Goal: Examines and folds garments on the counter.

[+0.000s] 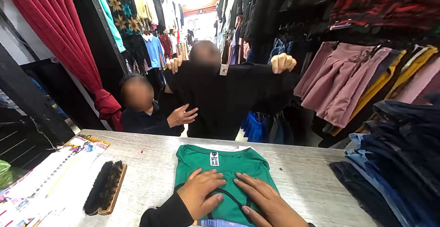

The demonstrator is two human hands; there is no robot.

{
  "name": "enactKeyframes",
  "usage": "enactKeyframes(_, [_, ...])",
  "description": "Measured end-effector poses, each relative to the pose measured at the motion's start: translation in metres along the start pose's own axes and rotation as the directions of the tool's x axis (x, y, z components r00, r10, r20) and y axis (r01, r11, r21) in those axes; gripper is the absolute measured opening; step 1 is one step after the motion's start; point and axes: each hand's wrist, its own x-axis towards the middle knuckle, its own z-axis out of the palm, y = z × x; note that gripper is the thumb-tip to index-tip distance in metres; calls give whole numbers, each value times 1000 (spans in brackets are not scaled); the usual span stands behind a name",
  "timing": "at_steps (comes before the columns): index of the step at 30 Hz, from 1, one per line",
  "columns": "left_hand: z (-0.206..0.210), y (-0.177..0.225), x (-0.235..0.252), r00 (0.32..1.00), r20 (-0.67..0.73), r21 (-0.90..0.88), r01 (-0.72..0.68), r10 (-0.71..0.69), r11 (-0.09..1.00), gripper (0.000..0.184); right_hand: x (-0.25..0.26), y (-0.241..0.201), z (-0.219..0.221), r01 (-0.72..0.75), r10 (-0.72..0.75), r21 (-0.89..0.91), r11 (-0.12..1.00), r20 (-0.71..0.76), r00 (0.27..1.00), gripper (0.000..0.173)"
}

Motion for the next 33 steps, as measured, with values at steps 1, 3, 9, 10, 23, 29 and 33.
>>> enactKeyframes(1, [1, 0, 0, 1000, -6, 4, -3, 3, 1000, 41, -1, 1, 1, 1, -1, -7, 1000, -10, 1000, 56])
enactKeyframes(3, [1, 0, 0, 1000, -4, 15, -3, 3, 1000, 41, -2, 3, 5, 10, -10, -23, 1000, -39, 999, 58])
enactKeyframes(9, [-3, 5, 1, 999, 23, 36, 38, -39, 999, 43, 1, 4, 10, 15, -21, -63, 998, -108, 994, 60])
enactKeyframes(10, [-2, 4, 1, 999, 17, 35, 42, -43, 998, 43, 0, 4, 10, 13, -19, -59, 998, -106, 994, 60])
enactKeyframes(23, [-1, 3, 0, 1000, -5, 23, 30, -30, 999, 41, 3, 4, 5, 14, -14, -12, 1000, -85, 996, 51])
enactKeyframes(29, [-8, 0, 3, 999, 42, 0, 8, -8, 1000, 41, 11, 10, -8, 0, 7, 104, 995, -70, 998, 38])
enactKeyframes(33, [-41, -3, 19, 994, 106, 23, -12, 10, 1000, 37, 27, 23, -30, -73, 81, 80, 994, -96, 992, 37])
